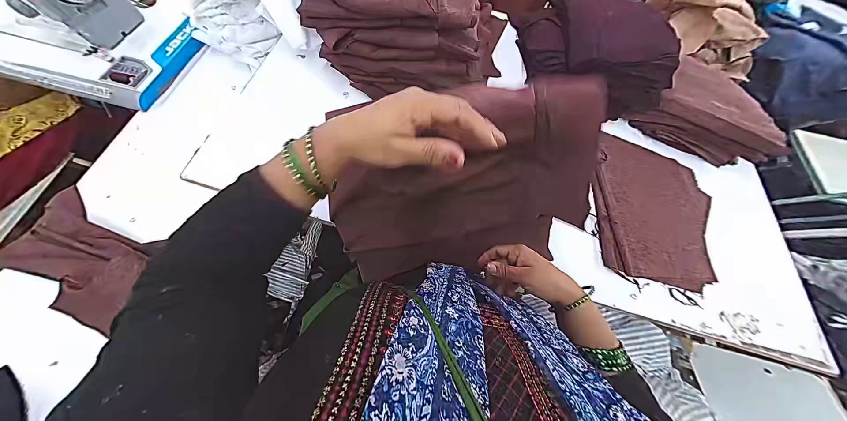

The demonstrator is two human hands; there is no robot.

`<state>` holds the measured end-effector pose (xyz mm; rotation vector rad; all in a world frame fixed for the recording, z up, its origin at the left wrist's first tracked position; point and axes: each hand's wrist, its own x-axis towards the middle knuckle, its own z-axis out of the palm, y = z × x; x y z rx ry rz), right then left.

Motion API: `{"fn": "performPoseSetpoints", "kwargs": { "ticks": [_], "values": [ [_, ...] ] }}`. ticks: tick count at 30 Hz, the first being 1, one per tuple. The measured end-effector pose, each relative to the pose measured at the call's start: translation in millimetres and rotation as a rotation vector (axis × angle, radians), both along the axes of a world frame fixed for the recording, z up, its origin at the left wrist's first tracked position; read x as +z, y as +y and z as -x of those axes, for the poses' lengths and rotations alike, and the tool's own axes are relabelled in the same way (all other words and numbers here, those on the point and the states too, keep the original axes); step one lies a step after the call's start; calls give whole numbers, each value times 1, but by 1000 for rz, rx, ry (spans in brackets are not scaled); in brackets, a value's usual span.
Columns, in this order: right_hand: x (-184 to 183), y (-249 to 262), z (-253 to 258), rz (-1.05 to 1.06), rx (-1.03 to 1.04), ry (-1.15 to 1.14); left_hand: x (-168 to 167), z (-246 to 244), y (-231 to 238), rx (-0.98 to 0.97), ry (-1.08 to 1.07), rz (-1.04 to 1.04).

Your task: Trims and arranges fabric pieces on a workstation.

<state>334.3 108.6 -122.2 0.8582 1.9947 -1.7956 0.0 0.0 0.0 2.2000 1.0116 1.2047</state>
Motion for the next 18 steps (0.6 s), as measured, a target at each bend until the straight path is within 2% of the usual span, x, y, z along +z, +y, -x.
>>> {"fn": "performPoseSetpoints", "kwargs": {
  "ticks": [1,3,5,7,9,11,13,16,18],
  "values": [
    [-2,-3,6,8,-61,-9,-23,13,25,105,72,27],
    [-4,-7,25,-20,-177,30,-77,26,66,275,205,269],
    [-11,-9,50,-124,-313,210,-121,8,89,325,332,476],
    [-23,-4,74,-319,-338,456,-128,-21,95,260,379,529],
    [-25,-9,83,-557,-339,562,-109,-35,91,111,295,604],
    [-20,-12,75,-785,-279,607,-84,-31,83,108,310,560],
    [-19,-1,58,-966,-276,639,-46,-16,70,262,414,406],
    [-26,27,21,-1008,-442,516,25,20,48,547,409,88],
    [-40,43,2,-1024,-519,415,78,49,45,722,371,-31]
  ]
}}
